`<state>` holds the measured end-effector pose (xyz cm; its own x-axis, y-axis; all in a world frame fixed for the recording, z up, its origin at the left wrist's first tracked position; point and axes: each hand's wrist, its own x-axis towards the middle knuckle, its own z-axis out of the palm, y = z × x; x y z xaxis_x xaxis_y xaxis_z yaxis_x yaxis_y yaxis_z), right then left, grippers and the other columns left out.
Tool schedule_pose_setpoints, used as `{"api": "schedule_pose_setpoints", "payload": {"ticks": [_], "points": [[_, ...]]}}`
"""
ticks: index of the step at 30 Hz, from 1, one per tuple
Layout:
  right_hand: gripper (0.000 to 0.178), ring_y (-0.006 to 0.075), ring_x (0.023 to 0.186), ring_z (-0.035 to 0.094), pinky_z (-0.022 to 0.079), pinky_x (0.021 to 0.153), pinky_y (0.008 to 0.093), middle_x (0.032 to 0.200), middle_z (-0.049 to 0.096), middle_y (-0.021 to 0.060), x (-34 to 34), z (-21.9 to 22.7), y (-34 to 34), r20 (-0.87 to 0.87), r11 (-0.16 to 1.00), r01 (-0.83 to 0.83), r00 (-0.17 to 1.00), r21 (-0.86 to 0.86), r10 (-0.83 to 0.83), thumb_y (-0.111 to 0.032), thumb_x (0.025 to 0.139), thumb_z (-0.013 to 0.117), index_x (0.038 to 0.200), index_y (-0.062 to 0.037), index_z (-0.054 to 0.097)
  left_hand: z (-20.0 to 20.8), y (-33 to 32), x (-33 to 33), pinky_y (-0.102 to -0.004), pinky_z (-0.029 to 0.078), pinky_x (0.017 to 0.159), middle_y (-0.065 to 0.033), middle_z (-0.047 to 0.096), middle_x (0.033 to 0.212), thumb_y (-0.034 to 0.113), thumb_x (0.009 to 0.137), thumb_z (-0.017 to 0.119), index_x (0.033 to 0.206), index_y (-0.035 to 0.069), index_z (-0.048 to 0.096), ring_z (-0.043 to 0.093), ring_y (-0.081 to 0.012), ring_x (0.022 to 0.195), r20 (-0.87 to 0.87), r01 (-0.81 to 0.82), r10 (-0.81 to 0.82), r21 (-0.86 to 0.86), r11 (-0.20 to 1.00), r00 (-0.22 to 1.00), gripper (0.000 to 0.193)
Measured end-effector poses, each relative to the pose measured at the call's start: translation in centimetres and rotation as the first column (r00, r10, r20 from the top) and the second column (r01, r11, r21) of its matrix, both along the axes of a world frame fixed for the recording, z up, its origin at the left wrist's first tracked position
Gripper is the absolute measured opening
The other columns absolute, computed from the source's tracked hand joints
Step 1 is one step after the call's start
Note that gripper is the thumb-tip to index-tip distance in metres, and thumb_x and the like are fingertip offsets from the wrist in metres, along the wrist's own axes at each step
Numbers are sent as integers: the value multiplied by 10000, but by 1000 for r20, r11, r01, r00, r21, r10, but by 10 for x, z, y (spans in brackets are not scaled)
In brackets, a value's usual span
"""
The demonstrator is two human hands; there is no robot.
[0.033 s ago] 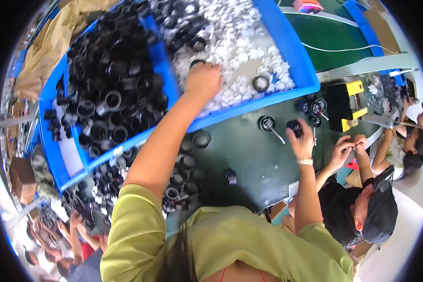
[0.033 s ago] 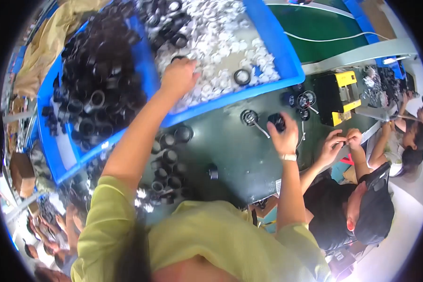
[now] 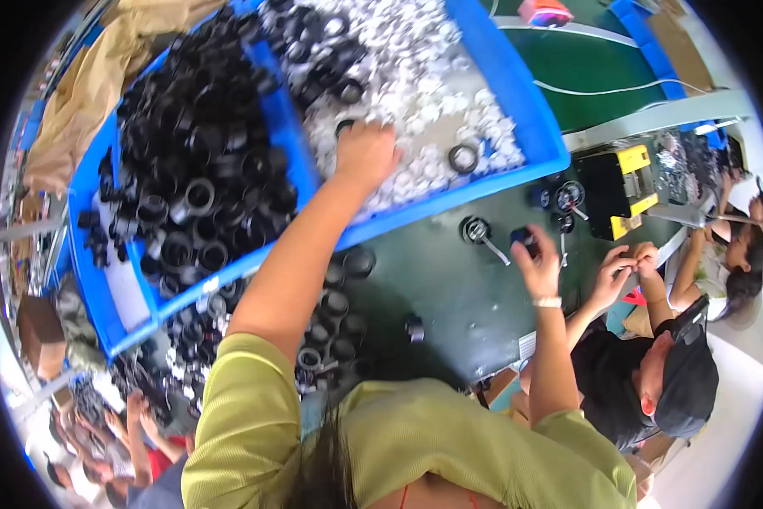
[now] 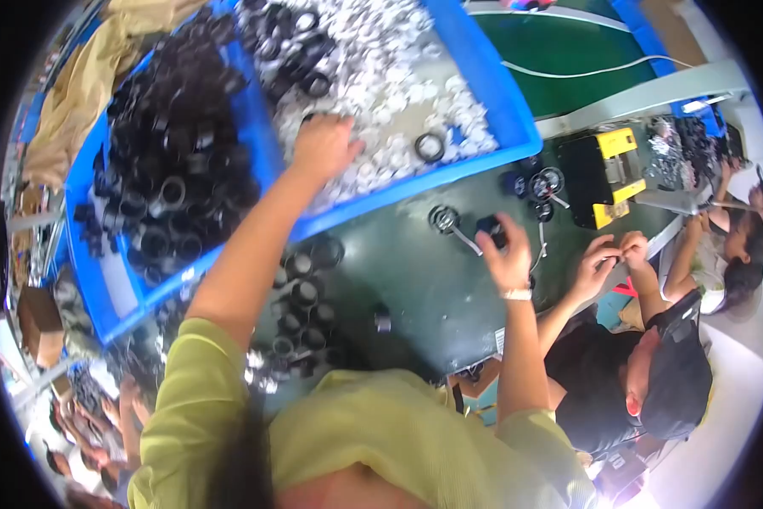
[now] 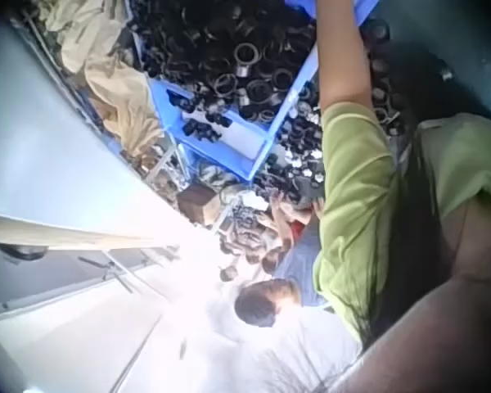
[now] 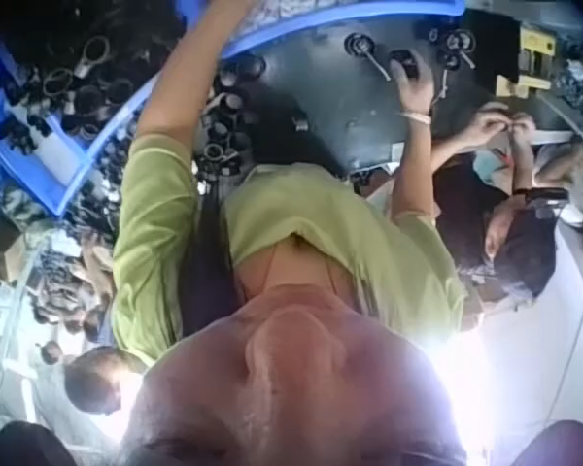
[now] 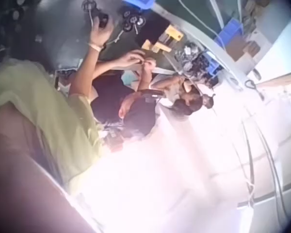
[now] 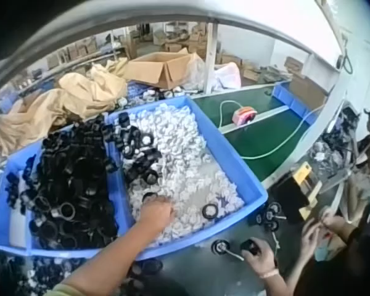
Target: The person assembles small electronic components by hand, taking wires and other components from blue bins and a cardboard box and fitting them into plastic housings.
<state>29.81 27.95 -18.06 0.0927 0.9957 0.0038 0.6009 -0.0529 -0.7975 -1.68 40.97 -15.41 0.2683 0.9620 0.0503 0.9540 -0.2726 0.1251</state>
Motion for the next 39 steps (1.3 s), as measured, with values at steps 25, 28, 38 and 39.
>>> {"api": "schedule_pose_setpoints", "payload": {"ticks": [25,28,38,39], "points": [[615,187,985,510,416,846,301,1035,501,80,-119,147,-43,-826,815,-578,482,-50,291,35,561,705,1088,-46,399,102,-201,-6,-260,390,514,-41,504,756,167,776,523,874,107,474,477,-161,611,500,374,585,-463,803,-638,124],[667,155,990,490,418,824,285,1050,514,65,-131,156,-60,-631,700,-714,550,-17,547,-9,520,774,1074,-52,405,120,-238,0,-264,390,523,11,460,680,318,881,456,784,86,487,472,-88,609,612,205,568,-560,803,-551,253],[450,174,899,498,430,746,285,1044,480,112,-161,209,-122,-419,704,-612,569,359,708,-108,667,683,1042,-20,450,163,-298,30,-272,390,757,-72,554,1029,244,904,405,961,80,495,513,-133,916,530,168,305,-291,942,-791,196],[480,198,896,500,431,739,294,1026,483,124,-161,209,-124,-244,635,-609,602,476,760,-138,651,690,1047,-15,446,163,-302,29,-275,398,759,-76,553,1016,253,904,402,972,76,495,513,-135,909,511,196,327,-293,936,-795,212]]}}
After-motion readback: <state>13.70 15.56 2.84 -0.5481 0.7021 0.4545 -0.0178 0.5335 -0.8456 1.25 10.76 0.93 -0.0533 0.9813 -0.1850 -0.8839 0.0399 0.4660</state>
